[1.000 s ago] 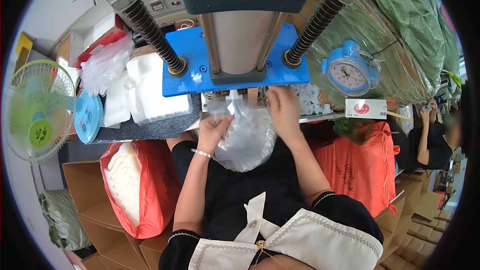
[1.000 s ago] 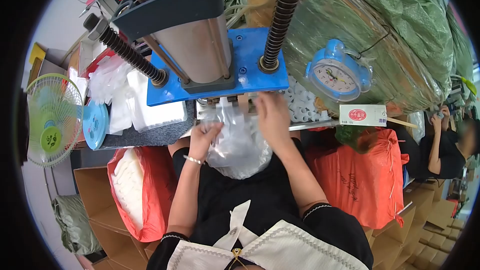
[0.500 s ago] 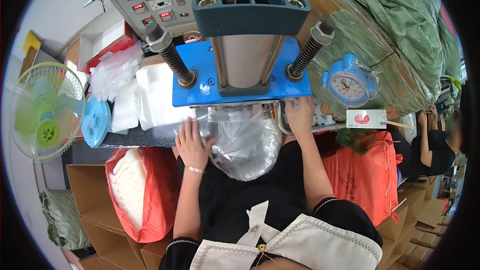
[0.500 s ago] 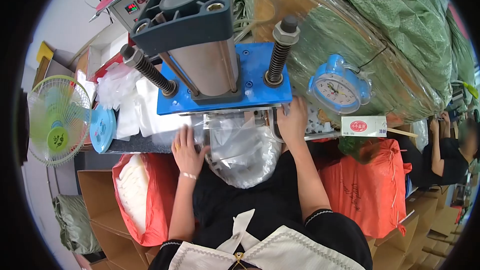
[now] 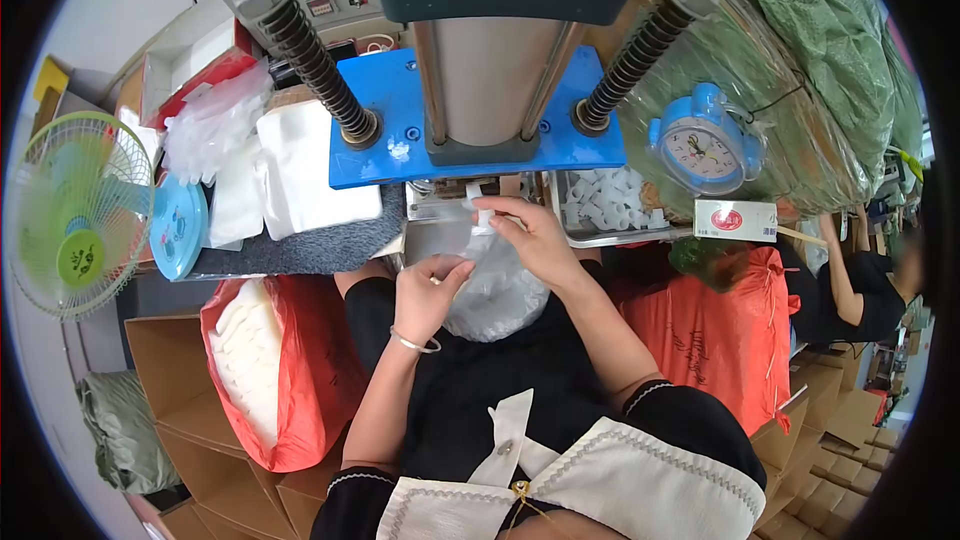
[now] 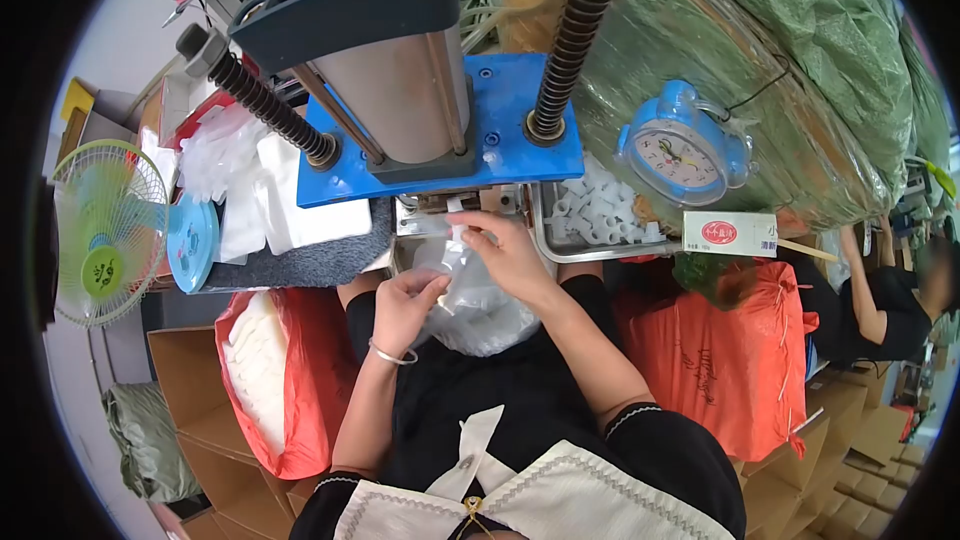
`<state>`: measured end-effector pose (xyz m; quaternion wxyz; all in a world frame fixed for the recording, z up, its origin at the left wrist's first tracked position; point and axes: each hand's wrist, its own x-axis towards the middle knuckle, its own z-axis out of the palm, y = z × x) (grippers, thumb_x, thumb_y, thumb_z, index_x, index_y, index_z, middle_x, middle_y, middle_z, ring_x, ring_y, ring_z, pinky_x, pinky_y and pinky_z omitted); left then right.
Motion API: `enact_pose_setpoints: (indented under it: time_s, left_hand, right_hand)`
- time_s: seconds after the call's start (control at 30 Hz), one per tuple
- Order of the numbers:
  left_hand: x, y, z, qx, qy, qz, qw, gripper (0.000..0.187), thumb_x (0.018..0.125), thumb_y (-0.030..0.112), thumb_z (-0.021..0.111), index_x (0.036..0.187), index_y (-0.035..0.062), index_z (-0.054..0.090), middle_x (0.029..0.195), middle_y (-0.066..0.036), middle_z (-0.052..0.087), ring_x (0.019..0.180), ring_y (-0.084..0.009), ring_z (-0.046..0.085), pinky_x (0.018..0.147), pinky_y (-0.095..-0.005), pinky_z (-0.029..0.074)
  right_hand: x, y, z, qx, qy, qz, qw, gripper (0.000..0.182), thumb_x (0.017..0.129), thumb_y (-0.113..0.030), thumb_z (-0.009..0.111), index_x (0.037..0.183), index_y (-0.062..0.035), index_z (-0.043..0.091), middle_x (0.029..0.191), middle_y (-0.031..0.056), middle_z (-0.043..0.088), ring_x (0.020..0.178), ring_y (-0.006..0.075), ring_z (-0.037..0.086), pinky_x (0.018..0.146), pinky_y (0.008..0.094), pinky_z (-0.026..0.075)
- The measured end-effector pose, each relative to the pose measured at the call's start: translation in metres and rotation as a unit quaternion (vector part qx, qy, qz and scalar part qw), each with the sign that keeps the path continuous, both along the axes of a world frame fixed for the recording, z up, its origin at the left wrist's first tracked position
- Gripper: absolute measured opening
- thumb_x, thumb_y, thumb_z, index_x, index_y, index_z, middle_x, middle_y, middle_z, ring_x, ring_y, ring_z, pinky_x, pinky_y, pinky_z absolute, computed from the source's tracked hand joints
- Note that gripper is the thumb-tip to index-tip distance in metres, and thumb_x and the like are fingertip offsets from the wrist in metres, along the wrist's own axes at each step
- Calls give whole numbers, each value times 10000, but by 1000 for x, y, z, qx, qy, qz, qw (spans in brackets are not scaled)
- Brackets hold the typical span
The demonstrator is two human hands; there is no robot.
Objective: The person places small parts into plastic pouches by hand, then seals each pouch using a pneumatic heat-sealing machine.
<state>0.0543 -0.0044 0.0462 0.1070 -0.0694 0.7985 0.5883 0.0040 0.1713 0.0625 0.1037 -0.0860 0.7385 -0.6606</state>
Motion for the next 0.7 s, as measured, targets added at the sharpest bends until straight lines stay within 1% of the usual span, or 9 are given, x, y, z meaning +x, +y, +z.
enact_pose_setpoints:
  time_s: [0.07, 0.2, 0.27, 0.3, 0.37, 0.5, 0.57, 0.63, 0.7]
  left_hand:
    - [-3, 5, -11, 94, -35, 17, 995, 198, 852, 181, 651, 936, 6, 693, 696, -5, 640, 572, -42, 519, 501, -185, 400]
    - [-11, 7, -24, 111, -68, -2, 991, 188, 864, 186, 640, 908, 10, 688, 671, -1, 625, 538, -32, 497, 458, -179, 367]
    - [-25, 2, -35, 133, -49, 0, 990, 201, 861, 199, 646, 881, 3, 683, 654, -8, 626, 511, -35, 499, 444, -189, 374]
    - [-32, 0, -37, 153, -32, 9, 988, 218, 857, 212, 652, 854, -5, 678, 636, -15, 627, 485, -38, 501, 430, -199, 380]
    - [-49, 0, -39, 147, -19, 29, 988, 241, 852, 230, 659, 786, -1, 659, 608, -17, 610, 451, -41, 488, 406, -200, 363]
    - [-63, 2, -49, 177, -39, 41, 983, 258, 831, 238, 683, 770, -9, 647, 582, -43, 596, 467, -102, 507, 444, -251, 387]
    - [-62, -18, -46, -208, 150, -25, 966, 283, 806, 256, 697, 847, -20, 650, 624, -80, 622, 543, -219, 575, 521, -343, 459]
    - [-61, -32, 5, -422, 177, 128, 880, 454, 776, 304, 704, 1064, -31, 600, 919, -179, 646, 843, -350, 605, 729, -413, 484]
    - [-64, -65, -7, -505, 305, 119, 799, 670, 731, 347, 723, 1211, -57, 488, 1341, -228, 425, 1192, -383, 442, 937, -438, 402]
  right_hand:
    - [-1, -4, -19, -84, -73, -42, 993, 312, 883, -19, 513, 1189, 3, 573, 1070, 111, 644, 990, 143, 571, 883, 266, 422]
    - [-1, 6, -36, -73, -57, -55, 994, 297, 888, -53, 534, 1174, 19, 571, 1063, 108, 643, 989, 150, 581, 864, 266, 441]
    - [-2, 12, -29, 133, 120, -148, 973, 279, 860, -70, 565, 1124, 16, 587, 1021, 123, 644, 934, 216, 610, 824, 310, 473]
    - [-5, 20, -23, 133, 120, -147, 973, 279, 860, -70, 565, 1124, 16, 587, 1021, 123, 644, 934, 216, 610, 824, 310, 473]
    - [-14, 41, -11, 443, 207, -247, 837, 226, 817, -67, 587, 1031, -4, 621, 958, 152, 624, 877, 318, 602, 792, 374, 486]
    - [-21, 66, -22, 526, 128, -200, 817, 183, 781, -49, 584, 952, -26, 647, 916, 183, 599, 863, 383, 565, 795, 433, 467]
    - [-22, 61, -43, 489, 282, -207, 799, 160, 771, -36, 574, 907, -18, 656, 931, 193, 587, 901, 395, 555, 804, 445, 459]
    - [-23, 60, -38, 472, 244, -210, 821, 212, 753, -22, 565, 952, 5, 633, 969, 204, 573, 914, 402, 544, 818, 458, 452]
    - [-25, 65, -43, 490, 223, -205, 817, 246, 742, -12, 560, 981, 29, 599, 992, 209, 563, 913, 401, 546, 821, 462, 452]
